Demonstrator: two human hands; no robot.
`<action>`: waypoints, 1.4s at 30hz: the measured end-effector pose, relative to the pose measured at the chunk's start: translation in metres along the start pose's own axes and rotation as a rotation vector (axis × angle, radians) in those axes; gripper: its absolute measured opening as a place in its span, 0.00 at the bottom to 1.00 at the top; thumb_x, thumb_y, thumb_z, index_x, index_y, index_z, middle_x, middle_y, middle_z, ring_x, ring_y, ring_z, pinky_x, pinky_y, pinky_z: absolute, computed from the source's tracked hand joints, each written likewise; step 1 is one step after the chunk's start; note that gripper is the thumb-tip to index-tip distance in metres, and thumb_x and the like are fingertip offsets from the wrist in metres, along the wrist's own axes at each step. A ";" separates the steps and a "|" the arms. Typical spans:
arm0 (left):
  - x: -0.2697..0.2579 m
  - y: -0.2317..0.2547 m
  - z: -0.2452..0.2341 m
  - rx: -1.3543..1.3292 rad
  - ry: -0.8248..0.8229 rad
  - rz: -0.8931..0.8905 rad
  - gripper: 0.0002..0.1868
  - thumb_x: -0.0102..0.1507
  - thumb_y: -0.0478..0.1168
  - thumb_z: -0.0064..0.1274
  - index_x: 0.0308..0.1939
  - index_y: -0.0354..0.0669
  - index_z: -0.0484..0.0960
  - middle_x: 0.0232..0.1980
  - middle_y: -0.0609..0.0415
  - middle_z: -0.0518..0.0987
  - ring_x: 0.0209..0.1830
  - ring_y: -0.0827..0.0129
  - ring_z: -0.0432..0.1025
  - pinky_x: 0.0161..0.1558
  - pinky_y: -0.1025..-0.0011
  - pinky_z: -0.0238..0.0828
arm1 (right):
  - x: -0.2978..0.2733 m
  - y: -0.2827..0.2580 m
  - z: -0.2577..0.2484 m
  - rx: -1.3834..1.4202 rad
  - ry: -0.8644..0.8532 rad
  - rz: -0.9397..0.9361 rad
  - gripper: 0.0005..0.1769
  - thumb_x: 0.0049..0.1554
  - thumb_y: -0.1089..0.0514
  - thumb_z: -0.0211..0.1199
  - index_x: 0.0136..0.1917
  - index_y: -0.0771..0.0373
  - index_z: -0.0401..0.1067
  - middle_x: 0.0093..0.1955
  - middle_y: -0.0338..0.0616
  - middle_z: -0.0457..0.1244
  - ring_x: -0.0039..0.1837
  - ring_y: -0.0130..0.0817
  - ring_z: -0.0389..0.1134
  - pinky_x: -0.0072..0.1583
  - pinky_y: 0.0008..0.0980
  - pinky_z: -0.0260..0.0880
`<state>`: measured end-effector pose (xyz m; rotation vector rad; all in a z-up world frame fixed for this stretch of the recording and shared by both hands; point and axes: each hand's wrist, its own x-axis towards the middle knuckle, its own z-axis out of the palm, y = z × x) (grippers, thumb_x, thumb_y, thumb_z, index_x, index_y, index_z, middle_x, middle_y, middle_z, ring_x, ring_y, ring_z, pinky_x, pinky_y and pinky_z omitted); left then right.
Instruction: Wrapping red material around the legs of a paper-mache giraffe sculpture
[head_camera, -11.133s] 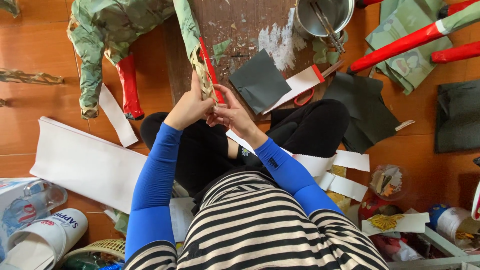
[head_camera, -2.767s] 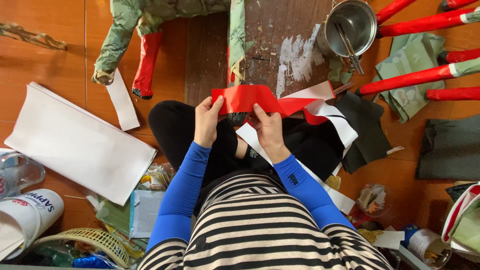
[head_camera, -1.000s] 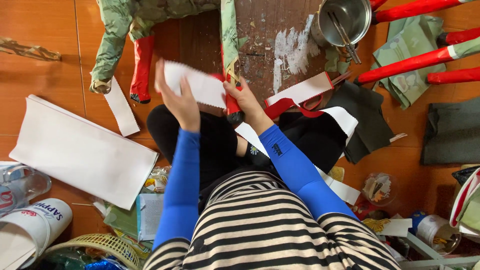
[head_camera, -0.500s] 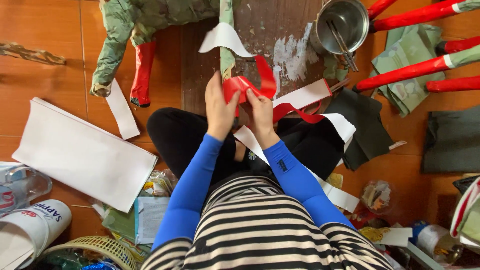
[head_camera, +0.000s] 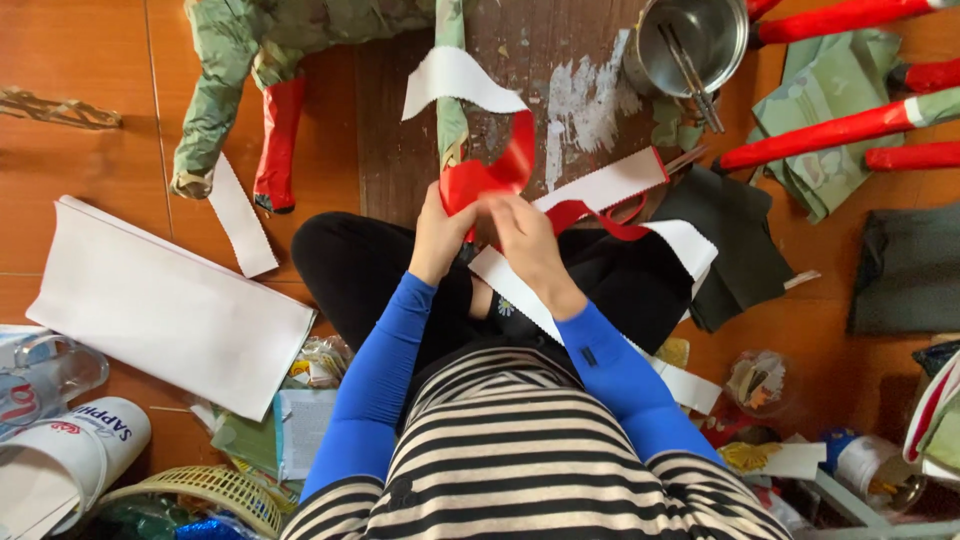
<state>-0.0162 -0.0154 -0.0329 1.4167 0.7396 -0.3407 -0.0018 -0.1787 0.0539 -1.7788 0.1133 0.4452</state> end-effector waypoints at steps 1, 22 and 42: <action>0.002 -0.007 0.001 0.113 0.042 0.002 0.39 0.60 0.49 0.73 0.72 0.46 0.73 0.48 0.36 0.81 0.31 0.52 0.82 0.28 0.54 0.84 | 0.012 0.018 0.006 -0.120 -0.124 0.061 0.15 0.73 0.39 0.51 0.58 0.49 0.70 0.51 0.43 0.65 0.58 0.38 0.64 0.64 0.40 0.65; 0.017 0.036 -0.036 0.033 0.313 0.780 0.62 0.74 0.33 0.68 0.93 0.69 0.34 0.94 0.47 0.33 0.85 0.32 0.56 0.76 0.35 0.67 | 0.085 0.050 0.074 0.790 -0.200 0.298 0.36 0.59 0.55 0.80 0.74 0.53 0.65 0.46 0.47 0.68 0.41 0.41 0.76 0.43 0.40 0.84; -0.007 -0.003 -0.032 0.449 0.196 0.630 0.16 0.73 0.38 0.58 0.62 0.34 0.85 0.58 0.38 0.80 0.63 0.43 0.76 0.64 0.52 0.74 | 0.095 0.086 0.081 0.647 -0.141 0.214 0.38 0.67 0.53 0.73 0.83 0.53 0.59 0.50 0.53 0.72 0.48 0.36 0.77 0.49 0.34 0.84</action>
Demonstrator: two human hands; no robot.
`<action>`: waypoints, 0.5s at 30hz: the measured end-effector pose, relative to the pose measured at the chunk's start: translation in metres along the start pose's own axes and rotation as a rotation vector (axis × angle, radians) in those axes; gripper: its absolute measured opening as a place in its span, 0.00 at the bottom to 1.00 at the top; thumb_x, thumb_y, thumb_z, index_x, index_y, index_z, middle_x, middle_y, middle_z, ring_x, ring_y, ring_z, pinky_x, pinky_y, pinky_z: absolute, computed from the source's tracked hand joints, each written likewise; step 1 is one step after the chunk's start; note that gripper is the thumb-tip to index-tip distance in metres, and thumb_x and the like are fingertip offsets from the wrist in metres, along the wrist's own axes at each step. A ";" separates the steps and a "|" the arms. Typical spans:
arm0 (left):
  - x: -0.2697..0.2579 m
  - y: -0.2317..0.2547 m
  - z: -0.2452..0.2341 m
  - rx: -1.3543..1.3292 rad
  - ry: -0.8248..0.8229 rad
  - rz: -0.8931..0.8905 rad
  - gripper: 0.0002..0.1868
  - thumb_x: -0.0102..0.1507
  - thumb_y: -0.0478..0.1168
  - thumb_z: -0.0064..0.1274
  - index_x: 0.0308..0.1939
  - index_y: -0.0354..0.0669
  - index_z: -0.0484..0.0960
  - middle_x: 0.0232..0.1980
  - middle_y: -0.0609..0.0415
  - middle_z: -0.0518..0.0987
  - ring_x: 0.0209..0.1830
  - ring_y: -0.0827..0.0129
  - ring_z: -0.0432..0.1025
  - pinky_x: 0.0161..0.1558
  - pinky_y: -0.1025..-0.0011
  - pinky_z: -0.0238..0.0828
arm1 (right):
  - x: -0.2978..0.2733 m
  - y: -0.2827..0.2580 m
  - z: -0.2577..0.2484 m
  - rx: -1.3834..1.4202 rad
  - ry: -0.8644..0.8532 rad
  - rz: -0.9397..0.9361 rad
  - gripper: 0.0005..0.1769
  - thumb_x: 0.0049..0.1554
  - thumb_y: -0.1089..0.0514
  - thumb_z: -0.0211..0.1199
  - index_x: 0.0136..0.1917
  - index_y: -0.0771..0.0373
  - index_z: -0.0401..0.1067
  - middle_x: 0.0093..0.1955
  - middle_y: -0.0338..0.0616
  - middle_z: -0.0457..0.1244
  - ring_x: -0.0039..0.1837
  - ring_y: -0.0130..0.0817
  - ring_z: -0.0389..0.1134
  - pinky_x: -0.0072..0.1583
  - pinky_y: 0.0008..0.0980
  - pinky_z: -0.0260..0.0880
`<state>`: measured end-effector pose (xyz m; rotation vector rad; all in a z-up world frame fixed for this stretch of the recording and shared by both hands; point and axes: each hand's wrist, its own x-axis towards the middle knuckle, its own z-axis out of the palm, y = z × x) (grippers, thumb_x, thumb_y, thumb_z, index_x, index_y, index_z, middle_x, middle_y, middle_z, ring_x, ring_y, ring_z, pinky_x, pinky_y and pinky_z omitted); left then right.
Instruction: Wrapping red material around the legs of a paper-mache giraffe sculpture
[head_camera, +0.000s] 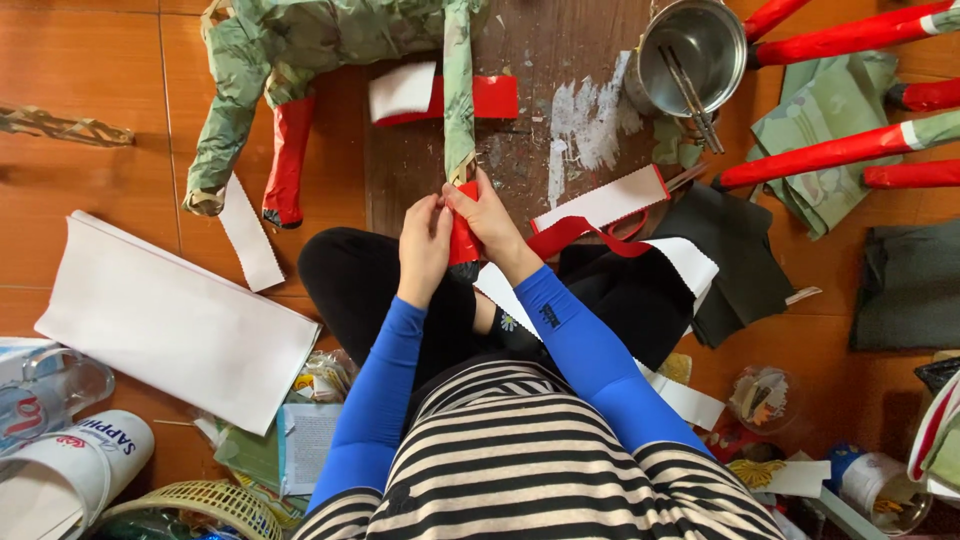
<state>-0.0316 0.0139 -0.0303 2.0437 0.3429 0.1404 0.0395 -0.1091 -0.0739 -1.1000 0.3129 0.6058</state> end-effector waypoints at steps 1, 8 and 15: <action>-0.002 0.008 -0.002 -0.008 -0.038 -0.071 0.21 0.75 0.43 0.56 0.67 0.32 0.81 0.65 0.33 0.77 0.70 0.39 0.72 0.69 0.48 0.71 | 0.000 0.001 0.000 -0.023 -0.007 -0.018 0.37 0.67 0.53 0.72 0.83 0.51 0.59 0.52 0.52 0.73 0.49 0.35 0.77 0.50 0.32 0.83; -0.001 -0.011 0.011 -0.663 -0.193 -0.627 0.23 0.76 0.47 0.56 0.70 0.37 0.81 0.54 0.42 0.87 0.49 0.60 0.85 0.44 0.65 0.88 | -0.015 -0.019 0.006 -0.138 -0.060 -0.079 0.38 0.70 0.50 0.69 0.86 0.51 0.54 0.62 0.54 0.74 0.53 0.34 0.77 0.56 0.36 0.81; -0.004 -0.011 0.010 -0.756 -0.159 -0.645 0.23 0.73 0.42 0.61 0.68 0.31 0.81 0.47 0.40 0.89 0.42 0.60 0.86 0.38 0.65 0.88 | 0.029 -0.004 -0.028 0.100 0.058 0.151 0.38 0.72 0.31 0.54 0.88 0.43 0.55 0.73 0.50 0.69 0.68 0.38 0.73 0.73 0.46 0.71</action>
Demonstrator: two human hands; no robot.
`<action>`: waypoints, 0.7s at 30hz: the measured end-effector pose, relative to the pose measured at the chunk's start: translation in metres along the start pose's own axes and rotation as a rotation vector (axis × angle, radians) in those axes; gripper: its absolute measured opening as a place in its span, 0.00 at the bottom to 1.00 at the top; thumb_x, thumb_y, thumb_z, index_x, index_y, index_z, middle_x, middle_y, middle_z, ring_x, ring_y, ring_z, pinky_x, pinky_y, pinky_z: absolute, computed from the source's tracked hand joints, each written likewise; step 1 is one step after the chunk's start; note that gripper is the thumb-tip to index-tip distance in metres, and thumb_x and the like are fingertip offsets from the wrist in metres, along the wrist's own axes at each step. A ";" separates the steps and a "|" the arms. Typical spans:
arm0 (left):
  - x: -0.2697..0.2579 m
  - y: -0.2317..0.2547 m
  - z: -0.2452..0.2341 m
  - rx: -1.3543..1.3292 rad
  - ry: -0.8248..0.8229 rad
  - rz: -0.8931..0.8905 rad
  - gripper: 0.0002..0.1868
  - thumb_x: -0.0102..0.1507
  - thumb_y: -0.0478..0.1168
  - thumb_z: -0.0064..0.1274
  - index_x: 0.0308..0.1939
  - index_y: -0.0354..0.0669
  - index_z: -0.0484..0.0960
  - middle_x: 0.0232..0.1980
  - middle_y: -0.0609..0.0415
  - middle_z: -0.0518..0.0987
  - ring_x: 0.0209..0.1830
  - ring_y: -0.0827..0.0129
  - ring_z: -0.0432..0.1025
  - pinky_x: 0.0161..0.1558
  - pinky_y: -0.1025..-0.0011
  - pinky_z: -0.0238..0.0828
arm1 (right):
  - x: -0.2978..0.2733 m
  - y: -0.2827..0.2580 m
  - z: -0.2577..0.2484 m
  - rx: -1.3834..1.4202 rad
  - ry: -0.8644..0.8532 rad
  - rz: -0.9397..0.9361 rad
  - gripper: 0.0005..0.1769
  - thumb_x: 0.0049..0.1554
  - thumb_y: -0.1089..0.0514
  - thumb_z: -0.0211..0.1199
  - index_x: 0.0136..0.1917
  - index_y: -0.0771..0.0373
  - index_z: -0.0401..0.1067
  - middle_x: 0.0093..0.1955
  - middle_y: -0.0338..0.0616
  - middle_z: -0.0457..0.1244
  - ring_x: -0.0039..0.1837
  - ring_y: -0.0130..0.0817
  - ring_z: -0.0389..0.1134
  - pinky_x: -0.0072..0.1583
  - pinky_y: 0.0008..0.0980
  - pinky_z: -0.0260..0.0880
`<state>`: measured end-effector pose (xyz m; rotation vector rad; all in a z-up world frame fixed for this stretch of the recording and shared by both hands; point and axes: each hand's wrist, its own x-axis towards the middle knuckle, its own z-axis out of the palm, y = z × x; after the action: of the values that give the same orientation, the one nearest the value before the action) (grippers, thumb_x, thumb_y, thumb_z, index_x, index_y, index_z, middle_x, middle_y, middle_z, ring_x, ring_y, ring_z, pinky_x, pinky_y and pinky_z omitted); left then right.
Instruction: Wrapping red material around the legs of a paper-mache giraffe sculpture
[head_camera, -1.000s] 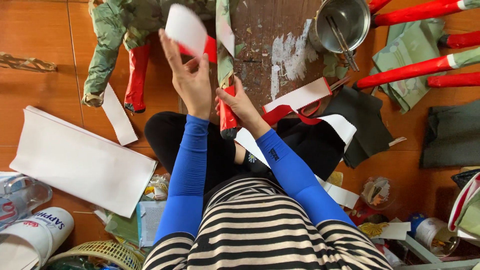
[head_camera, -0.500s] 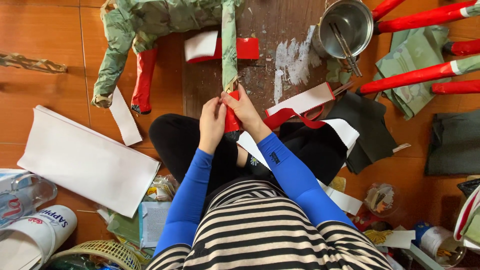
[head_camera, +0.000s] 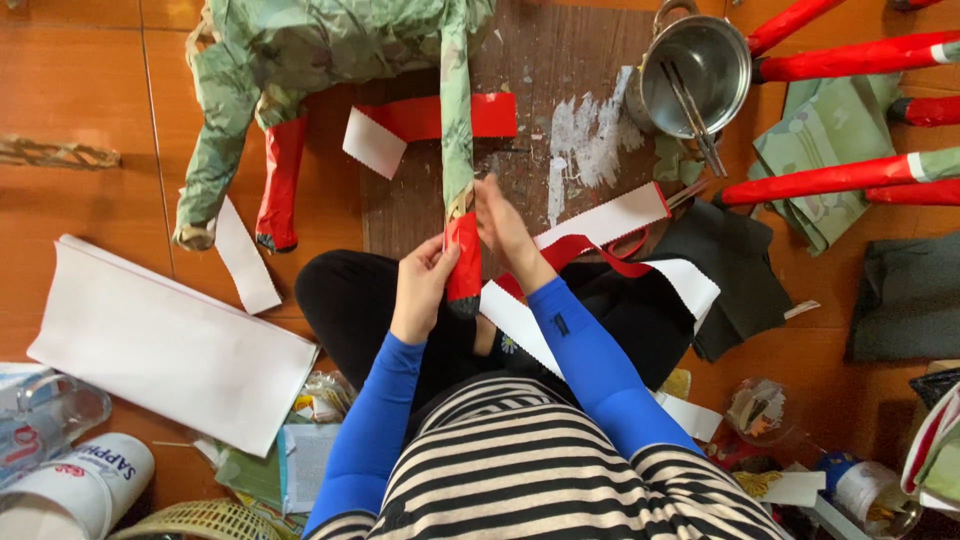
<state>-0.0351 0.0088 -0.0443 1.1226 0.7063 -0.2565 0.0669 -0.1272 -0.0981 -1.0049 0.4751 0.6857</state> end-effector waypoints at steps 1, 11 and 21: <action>0.003 -0.005 -0.004 0.037 0.001 0.009 0.24 0.73 0.42 0.61 0.69 0.31 0.80 0.49 0.39 0.89 0.43 0.59 0.86 0.38 0.65 0.88 | 0.023 0.001 -0.011 0.055 -0.009 -0.041 0.38 0.74 0.33 0.55 0.88 0.48 0.55 0.77 0.55 0.61 0.76 0.47 0.65 0.77 0.50 0.62; -0.012 0.018 -0.003 0.232 0.036 -0.039 0.28 0.73 0.42 0.58 0.74 0.28 0.77 0.56 0.30 0.87 0.50 0.52 0.84 0.45 0.58 0.86 | 0.207 0.022 -0.087 0.579 0.536 -0.417 0.11 0.60 0.59 0.78 0.53 0.54 0.78 0.54 0.51 0.73 0.60 0.46 0.74 0.66 0.56 0.71; -0.012 0.022 -0.001 0.162 0.023 -0.002 0.27 0.73 0.42 0.58 0.73 0.32 0.78 0.50 0.40 0.88 0.45 0.61 0.82 0.41 0.65 0.86 | 0.066 -0.214 -0.199 -0.578 0.612 -0.935 0.23 0.58 0.76 0.59 0.63 0.60 0.76 0.58 0.45 0.70 0.57 0.35 0.71 0.65 0.39 0.72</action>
<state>-0.0332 0.0177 -0.0212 1.2801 0.7170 -0.3072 0.2548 -0.3604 -0.1051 -1.8155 0.2683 -0.3806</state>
